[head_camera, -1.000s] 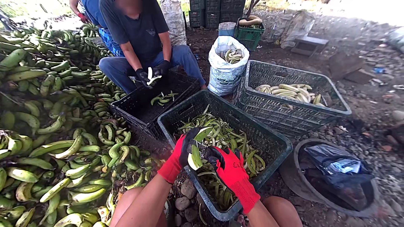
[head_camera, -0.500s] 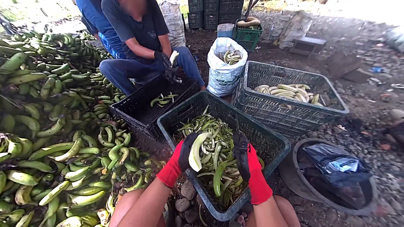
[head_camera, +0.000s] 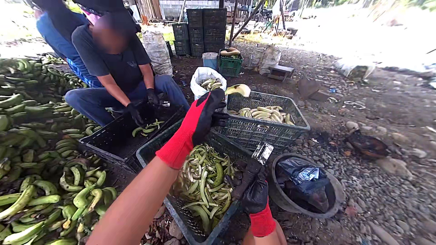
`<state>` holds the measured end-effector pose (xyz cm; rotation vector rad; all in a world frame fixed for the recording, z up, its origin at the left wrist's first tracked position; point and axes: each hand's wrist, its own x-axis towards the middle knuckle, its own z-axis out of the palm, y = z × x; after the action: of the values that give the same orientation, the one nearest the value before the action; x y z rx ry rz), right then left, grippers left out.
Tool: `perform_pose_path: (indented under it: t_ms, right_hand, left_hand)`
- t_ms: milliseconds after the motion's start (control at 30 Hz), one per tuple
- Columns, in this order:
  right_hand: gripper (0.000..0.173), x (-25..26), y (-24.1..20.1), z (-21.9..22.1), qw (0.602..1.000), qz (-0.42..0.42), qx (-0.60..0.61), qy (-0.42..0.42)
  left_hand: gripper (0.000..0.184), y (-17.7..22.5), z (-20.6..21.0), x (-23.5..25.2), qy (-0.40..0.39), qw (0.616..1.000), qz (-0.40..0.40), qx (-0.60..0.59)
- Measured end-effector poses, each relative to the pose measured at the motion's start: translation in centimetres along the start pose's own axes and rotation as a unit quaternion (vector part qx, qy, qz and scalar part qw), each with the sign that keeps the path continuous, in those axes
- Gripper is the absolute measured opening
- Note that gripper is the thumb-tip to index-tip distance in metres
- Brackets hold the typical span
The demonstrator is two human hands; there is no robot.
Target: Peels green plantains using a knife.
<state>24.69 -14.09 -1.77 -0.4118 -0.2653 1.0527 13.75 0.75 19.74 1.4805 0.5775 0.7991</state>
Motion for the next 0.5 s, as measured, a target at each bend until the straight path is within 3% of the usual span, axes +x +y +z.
perform_pose_path:
  t_ms: [100,200,333,400,500]
  right_hand:
    - [0.055,-0.6,-0.7,-0.2,1.0,0.003,0.013,-0.006]
    - [0.055,-1.1,-1.7,-0.4,0.999,-0.003,0.038,-0.036]
    - [0.057,-2.3,-2.2,-1.0,0.994,-0.032,0.034,-0.098]
    - [0.061,-2.1,-2.4,-1.4,0.993,-0.04,0.023,-0.11]
    - [0.063,-2.1,-2.9,-1.5,0.993,-0.054,-0.002,-0.104]
  left_hand:
    - [0.043,-1.8,-3.5,-6.4,0.012,0.984,0.014,0.177]
    - [0.043,-6.3,-11.7,-12.4,0.098,0.962,-0.056,0.249]
    - [0.041,-11.3,-24.6,-24.1,0.284,0.916,-0.2,0.199]
    - [0.038,-12.1,-27.3,-30.7,0.355,0.896,-0.208,0.164]
    - [0.037,-15.1,-28.3,-39.5,0.396,0.883,-0.226,0.111]
